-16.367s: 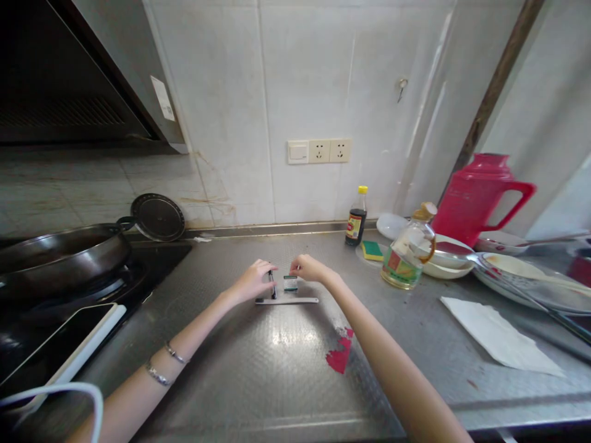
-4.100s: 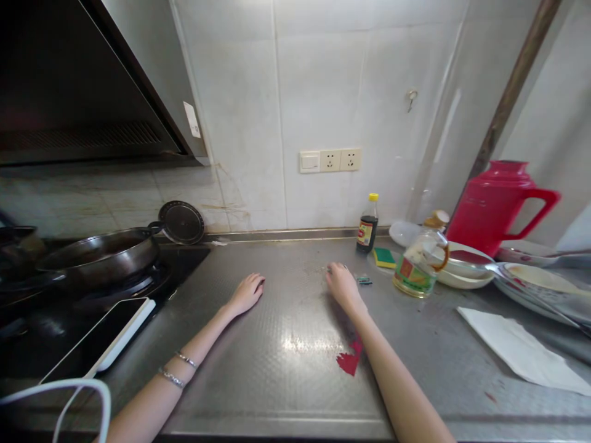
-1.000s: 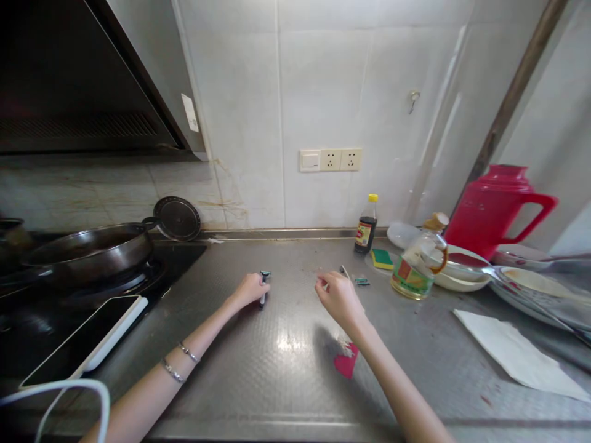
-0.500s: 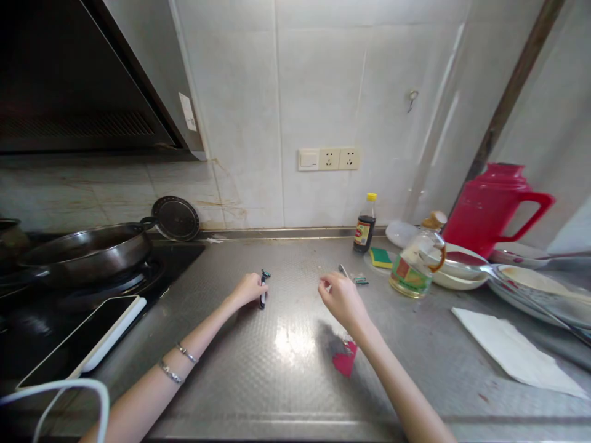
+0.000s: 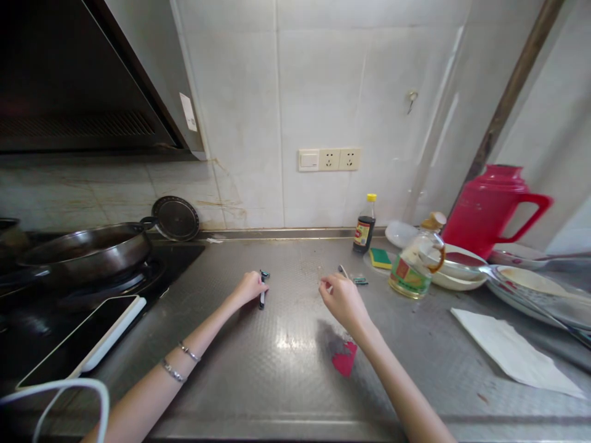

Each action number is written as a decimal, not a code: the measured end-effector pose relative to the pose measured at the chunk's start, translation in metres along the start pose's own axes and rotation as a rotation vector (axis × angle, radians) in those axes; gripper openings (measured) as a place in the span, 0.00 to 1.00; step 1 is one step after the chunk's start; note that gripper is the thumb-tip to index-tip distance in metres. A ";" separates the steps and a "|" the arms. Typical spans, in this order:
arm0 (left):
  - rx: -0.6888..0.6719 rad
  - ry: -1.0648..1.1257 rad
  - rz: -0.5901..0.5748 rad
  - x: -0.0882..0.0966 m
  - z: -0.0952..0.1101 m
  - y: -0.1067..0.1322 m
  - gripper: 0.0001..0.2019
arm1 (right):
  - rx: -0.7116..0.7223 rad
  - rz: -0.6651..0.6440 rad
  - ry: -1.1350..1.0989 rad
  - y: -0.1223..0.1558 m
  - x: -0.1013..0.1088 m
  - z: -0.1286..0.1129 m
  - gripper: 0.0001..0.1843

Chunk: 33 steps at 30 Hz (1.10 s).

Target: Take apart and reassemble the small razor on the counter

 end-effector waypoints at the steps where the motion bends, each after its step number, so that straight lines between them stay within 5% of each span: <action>1: 0.005 -0.001 -0.003 0.000 -0.001 0.000 0.10 | -0.001 -0.001 -0.001 0.000 0.000 0.000 0.13; 22: 0.009 -0.042 -0.018 0.002 -0.012 0.003 0.09 | -0.001 0.006 0.008 0.001 0.000 0.002 0.13; 33: -0.063 -0.039 0.003 -0.008 0.015 0.000 0.10 | -0.170 -0.044 0.313 -0.015 -0.007 0.043 0.13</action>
Point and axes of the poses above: each hand's wrist, its own y-axis away from the middle knuckle, its own x-axis out of the back of the hand, z = x × y, the point moved 6 cm from there along -y, towards the middle knuckle, and after that the axes turned 13 degrees about -x, right-handed, at the moved point
